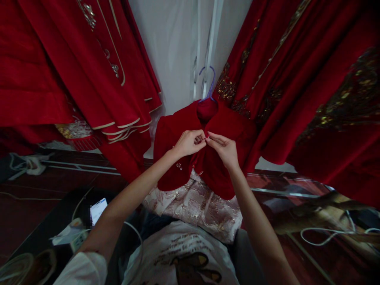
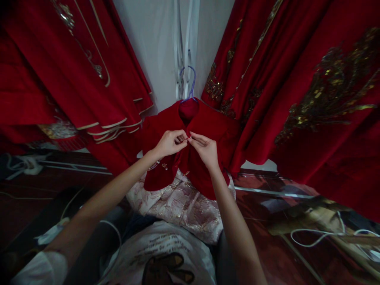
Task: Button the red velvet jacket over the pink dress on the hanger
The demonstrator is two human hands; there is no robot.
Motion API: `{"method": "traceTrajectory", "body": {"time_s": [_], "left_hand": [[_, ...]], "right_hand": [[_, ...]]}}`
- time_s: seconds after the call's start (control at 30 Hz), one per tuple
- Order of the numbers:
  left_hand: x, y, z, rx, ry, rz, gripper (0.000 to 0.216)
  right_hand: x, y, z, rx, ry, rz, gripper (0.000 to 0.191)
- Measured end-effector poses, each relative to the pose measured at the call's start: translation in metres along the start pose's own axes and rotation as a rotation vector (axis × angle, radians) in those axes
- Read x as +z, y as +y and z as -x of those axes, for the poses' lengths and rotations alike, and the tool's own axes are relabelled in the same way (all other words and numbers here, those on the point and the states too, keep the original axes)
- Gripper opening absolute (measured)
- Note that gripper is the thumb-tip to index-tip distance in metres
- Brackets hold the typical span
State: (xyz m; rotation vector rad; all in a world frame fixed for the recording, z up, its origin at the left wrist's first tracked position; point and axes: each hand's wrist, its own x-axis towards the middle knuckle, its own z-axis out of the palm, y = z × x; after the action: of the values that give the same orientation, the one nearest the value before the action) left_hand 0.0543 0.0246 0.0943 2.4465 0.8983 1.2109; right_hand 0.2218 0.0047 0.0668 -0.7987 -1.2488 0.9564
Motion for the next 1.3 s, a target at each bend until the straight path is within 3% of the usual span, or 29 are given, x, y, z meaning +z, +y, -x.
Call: {"method": "traceTrajectory", "body": {"time_s": [0.2, 0.43, 0.6, 0.7, 0.77, 0.9, 1.0, 1.1, 1.17, 1.3], "left_hand": [[-0.005, -0.003, -0.001, 0.094, -0.036, -0.029, 0.007], [-0.009, -0.008, -0.006, 0.236, -0.109, -0.276, 0.014], [0.0, -0.009, -0.003, 0.187, -0.051, -0.328, 0.012], [0.013, -0.009, 0.005, -0.022, 0.136, -0.11, 0.013], [0.025, -0.009, 0.012, -0.192, 0.263, 0.16, 0.017], [0.038, -0.007, 0.024, -0.367, 0.309, 0.629, 0.024], [0.034, -0.004, 0.031, -0.381, 0.318, 0.675, 0.03], [0.026, -0.002, 0.039, -0.396, 0.302, 0.643, 0.033], [0.022, 0.001, 0.045, -0.406, 0.235, 0.639, 0.036], [0.023, 0.006, 0.061, -0.371, 0.102, 0.509, 0.036]], "right_hand": [[0.001, 0.006, 0.003, -0.102, 0.013, 0.054, 0.039], [0.003, 0.011, 0.001, -0.159, -0.025, 0.121, 0.036], [0.0, 0.013, -0.003, -0.184, -0.044, 0.204, 0.034], [0.005, 0.018, 0.002, -0.239, -0.064, 0.228, 0.043], [0.012, 0.024, 0.012, -0.286, -0.105, 0.251, 0.063], [0.021, 0.032, 0.037, -0.394, -0.206, 0.478, 0.098], [0.008, 0.026, 0.048, -0.329, -0.304, 0.585, 0.097], [-0.022, 0.008, 0.049, -0.108, -0.377, 0.621, 0.092], [-0.044, -0.007, 0.046, -0.021, -0.321, 0.649, 0.085], [-0.068, -0.042, 0.044, -0.011, -0.128, 0.584, 0.067]]}}
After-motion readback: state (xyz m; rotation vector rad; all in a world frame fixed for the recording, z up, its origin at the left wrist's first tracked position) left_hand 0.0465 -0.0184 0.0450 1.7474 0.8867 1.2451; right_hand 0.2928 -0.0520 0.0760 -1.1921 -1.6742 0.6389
